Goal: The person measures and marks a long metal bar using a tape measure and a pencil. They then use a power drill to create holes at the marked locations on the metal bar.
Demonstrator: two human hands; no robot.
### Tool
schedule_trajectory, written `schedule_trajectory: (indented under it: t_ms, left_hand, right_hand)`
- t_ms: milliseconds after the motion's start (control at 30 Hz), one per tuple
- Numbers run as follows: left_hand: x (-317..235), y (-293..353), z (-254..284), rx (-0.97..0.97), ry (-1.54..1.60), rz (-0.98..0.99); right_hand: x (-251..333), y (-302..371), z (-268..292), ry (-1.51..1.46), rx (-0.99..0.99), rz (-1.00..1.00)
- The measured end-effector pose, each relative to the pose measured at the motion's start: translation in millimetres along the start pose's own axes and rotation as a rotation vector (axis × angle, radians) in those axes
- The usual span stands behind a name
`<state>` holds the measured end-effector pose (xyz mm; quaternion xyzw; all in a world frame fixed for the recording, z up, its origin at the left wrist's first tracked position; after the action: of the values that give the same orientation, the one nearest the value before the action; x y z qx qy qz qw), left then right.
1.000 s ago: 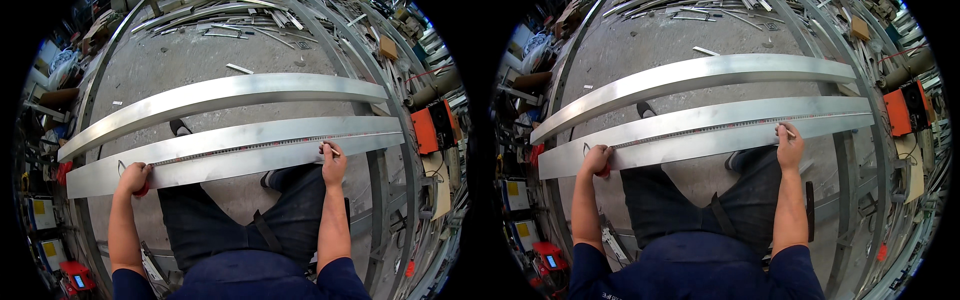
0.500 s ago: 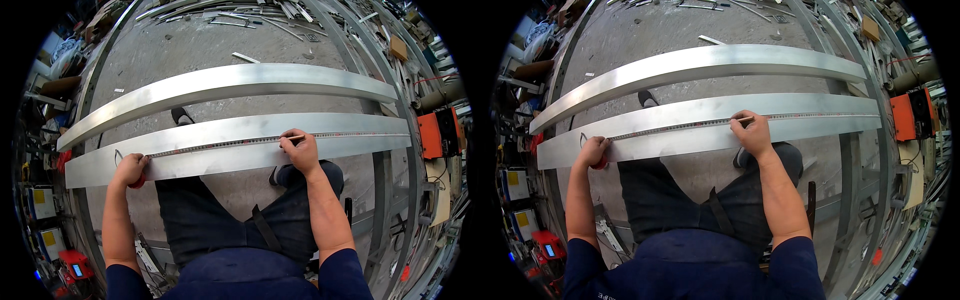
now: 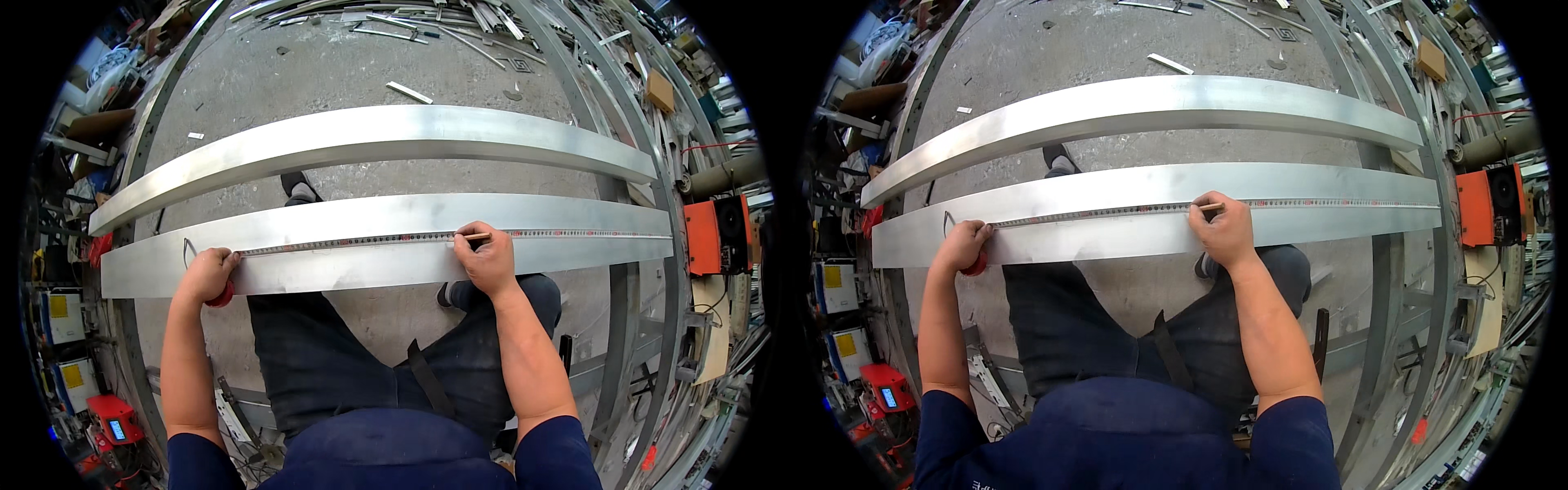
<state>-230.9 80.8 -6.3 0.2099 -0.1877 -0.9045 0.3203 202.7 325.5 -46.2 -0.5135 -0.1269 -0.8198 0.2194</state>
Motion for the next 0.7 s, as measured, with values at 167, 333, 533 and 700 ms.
schedule_trajectory:
  t_ms: [167,333,533,700]
  left_hand:
    - [0.4,-3.0,-1.3,0.021,0.024,-0.011]
    - [6.1,-5.5,-4.4,0.005,-0.018,-0.024]
    - [2.3,-3.3,-3.0,-0.001,0.010,-0.018]
    - [1.3,-2.3,-2.6,0.008,0.003,-0.012]
  right_hand:
    - [-2.1,1.3,1.4,-0.008,0.002,-0.005]
    - [-1.9,1.6,-0.3,-0.032,-0.002,-0.013]
    - [-2.8,2.1,-0.9,-0.016,0.009,-0.013]
    - [-6.9,2.9,-2.9,-0.024,0.000,0.004]
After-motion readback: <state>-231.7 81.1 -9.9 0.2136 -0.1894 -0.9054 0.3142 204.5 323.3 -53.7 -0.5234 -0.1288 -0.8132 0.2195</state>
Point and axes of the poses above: each hand's wrist, its own y-axis away from the middle knuckle, its own z-axis out of the back of the hand, x = y × z, the point moved 3 cm from there along -y, towards the middle knuckle, and after that the axes turned 2 degrees about x, right-handed, at the moved point
